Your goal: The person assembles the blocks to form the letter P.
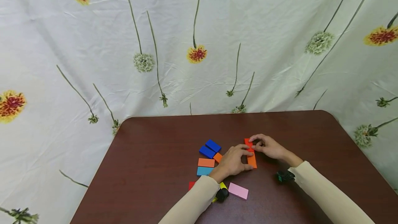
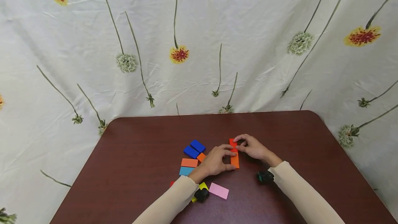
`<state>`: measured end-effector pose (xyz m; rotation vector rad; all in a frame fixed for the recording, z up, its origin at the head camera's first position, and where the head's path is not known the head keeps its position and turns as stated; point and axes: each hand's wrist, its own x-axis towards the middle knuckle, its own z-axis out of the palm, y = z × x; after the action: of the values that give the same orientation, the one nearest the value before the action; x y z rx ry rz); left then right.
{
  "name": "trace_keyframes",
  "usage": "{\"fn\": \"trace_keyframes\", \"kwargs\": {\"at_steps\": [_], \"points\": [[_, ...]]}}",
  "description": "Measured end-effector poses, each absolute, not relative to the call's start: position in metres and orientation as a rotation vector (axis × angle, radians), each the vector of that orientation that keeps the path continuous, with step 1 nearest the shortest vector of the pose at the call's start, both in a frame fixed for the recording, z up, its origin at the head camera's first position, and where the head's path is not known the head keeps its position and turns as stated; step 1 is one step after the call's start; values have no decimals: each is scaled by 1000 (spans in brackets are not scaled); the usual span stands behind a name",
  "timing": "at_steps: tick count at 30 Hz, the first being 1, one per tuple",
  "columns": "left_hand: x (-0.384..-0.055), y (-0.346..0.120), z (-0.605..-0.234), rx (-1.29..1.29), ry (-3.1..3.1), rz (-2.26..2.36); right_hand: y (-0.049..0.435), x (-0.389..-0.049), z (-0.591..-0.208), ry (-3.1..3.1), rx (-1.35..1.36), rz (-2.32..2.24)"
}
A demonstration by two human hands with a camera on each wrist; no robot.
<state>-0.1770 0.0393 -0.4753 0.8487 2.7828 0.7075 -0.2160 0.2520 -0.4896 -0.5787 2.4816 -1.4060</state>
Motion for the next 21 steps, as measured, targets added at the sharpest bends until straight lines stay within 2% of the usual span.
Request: {"fn": "trace_keyframes", "kwargs": {"at_steps": [9, 21], "points": [[-180, 38, -475, 906, 2769, 732, 252, -217, -489, 2464, -572, -1413], [-182, 37, -475, 848, 2740, 808, 252, -218, -492, 2489, -575, -1386]]}}
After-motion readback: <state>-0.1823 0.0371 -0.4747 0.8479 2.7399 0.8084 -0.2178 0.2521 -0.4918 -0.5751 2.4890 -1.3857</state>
